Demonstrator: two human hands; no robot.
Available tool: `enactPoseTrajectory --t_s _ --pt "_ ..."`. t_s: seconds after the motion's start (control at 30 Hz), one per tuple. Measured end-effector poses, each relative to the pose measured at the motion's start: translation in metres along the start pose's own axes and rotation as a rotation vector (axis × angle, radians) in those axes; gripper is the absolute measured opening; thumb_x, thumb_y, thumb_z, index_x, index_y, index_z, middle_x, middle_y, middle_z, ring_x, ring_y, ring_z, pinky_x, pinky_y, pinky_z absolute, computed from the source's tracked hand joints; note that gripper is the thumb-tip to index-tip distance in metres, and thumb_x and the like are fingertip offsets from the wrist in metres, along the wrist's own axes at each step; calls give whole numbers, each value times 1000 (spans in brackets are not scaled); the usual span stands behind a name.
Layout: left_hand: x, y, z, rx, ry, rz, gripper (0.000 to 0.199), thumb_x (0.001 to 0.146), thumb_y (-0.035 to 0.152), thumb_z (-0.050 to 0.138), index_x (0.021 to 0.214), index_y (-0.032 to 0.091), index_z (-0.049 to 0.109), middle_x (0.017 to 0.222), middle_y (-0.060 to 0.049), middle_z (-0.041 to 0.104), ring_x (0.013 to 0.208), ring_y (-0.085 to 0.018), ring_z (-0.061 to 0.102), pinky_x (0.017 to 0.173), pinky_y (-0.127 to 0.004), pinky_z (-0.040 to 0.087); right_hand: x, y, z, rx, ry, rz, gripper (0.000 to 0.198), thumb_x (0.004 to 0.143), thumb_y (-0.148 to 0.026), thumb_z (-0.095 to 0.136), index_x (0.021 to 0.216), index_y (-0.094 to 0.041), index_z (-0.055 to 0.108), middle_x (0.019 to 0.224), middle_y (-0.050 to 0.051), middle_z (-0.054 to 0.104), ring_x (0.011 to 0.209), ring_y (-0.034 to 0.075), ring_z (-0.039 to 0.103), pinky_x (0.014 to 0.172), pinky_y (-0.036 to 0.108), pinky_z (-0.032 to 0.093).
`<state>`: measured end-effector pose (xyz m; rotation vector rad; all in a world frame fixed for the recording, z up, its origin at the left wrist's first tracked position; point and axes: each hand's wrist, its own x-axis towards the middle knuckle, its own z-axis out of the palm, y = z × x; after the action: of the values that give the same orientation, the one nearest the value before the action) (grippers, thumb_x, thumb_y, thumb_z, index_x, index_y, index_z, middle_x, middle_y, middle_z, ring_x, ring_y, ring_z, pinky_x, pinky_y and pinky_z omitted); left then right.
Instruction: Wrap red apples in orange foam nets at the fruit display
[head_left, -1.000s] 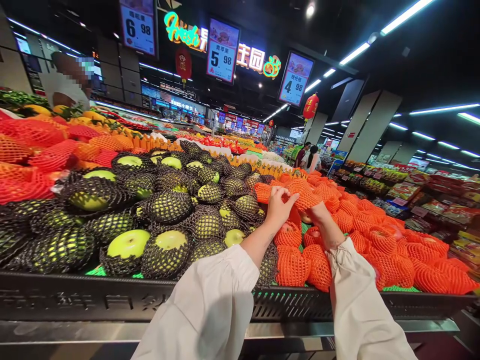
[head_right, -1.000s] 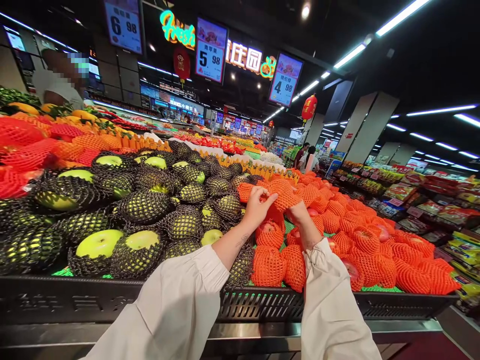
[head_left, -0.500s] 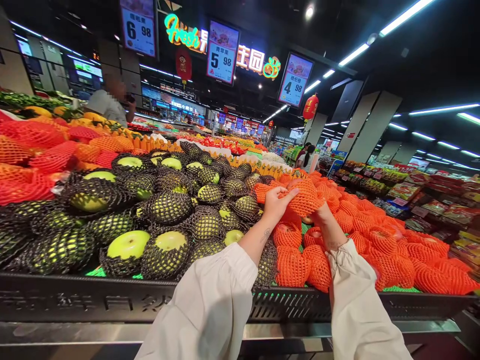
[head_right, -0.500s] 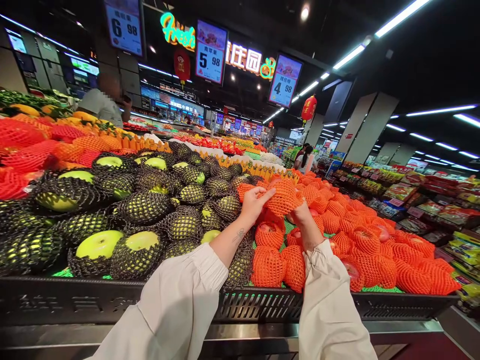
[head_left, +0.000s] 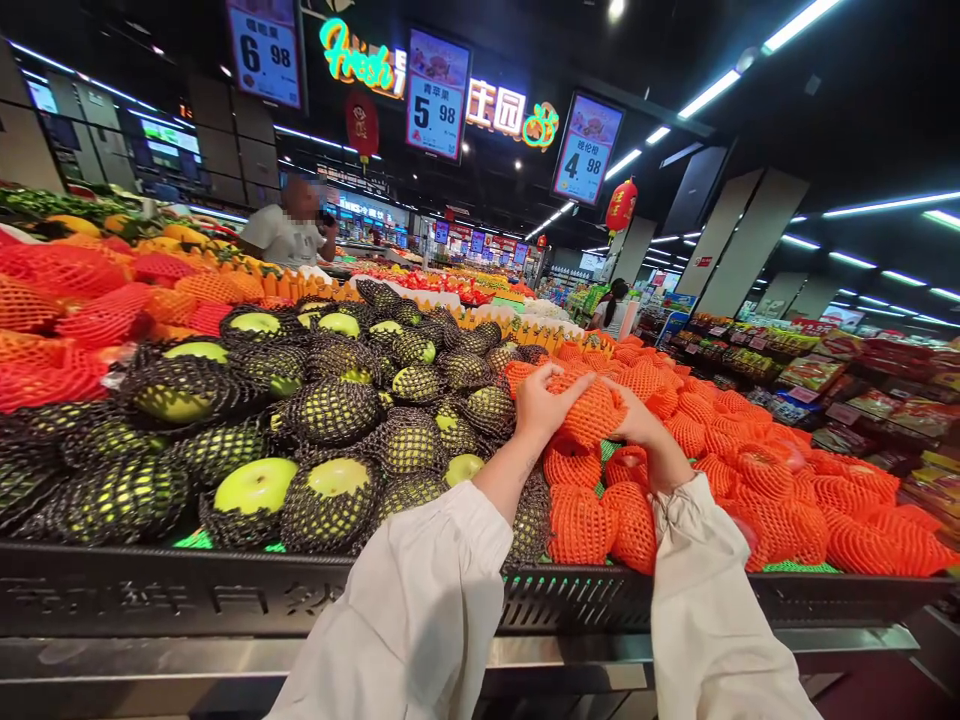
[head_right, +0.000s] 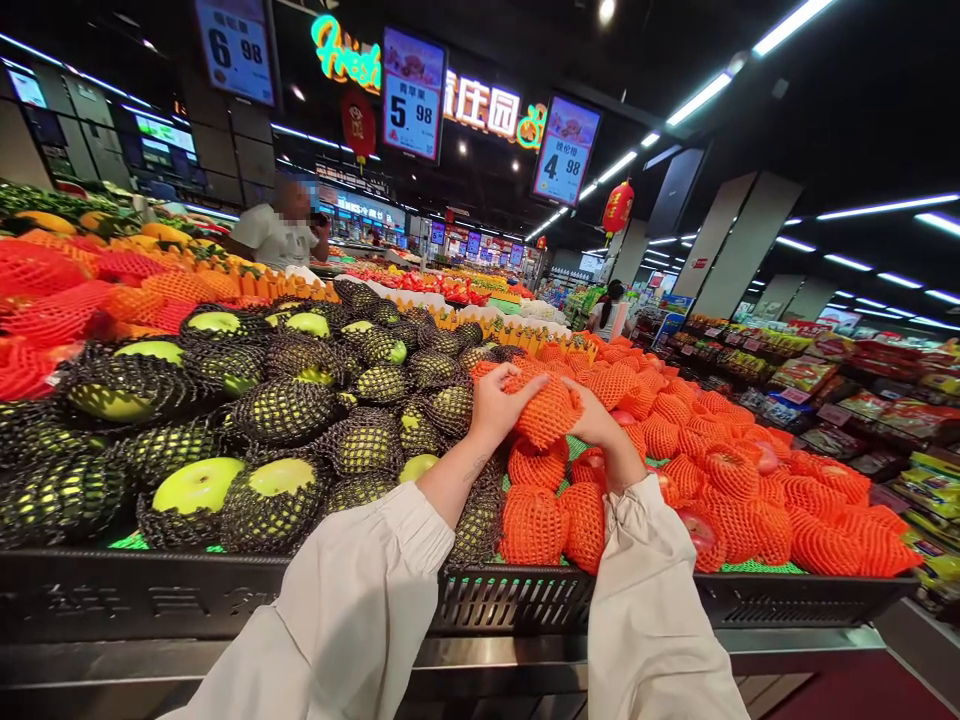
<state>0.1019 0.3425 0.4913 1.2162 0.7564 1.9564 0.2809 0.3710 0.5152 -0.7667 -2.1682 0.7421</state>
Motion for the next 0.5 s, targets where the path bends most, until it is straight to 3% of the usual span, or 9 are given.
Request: enactPoseTrajectory --t_s 0.07,0.2,0.33,0.5 --pt "0 -3 1 -3 -12 15 43 66 49 86 65 19 55 61 5 53 58 -10 47 59 -23 34 -1 0 -1 0 -13 -9 89 52 -42 93 131 -17 61 132 14 67 125 34 62 113 46 44" --pt "7 -16 2 -106 118 -155 45 71 52 81 60 19 52 57 5 51 55 -10 46 58 -24 36 -1 -6 -2 23 8 -39 81 51 -44 92 124 -20 65 124 9 69 119 32 64 112 46 44" --pt "11 -21 0 118 91 -302 52 81 55 70 52 20 45 54 3 49 58 -13 48 61 -26 38 -2 -6 7 188 108 34 71 51 -50 91 112 -23 67 110 9 73 109 32 68 102 45 52" --pt "3 -16 4 402 -34 -291 59 96 67 36 65 22 58 80 -10 71 86 -28 66 81 -36 48 2 17 18 492 292 166 68 60 -78 68 107 -28 65 103 7 75 107 35 69 90 48 58"
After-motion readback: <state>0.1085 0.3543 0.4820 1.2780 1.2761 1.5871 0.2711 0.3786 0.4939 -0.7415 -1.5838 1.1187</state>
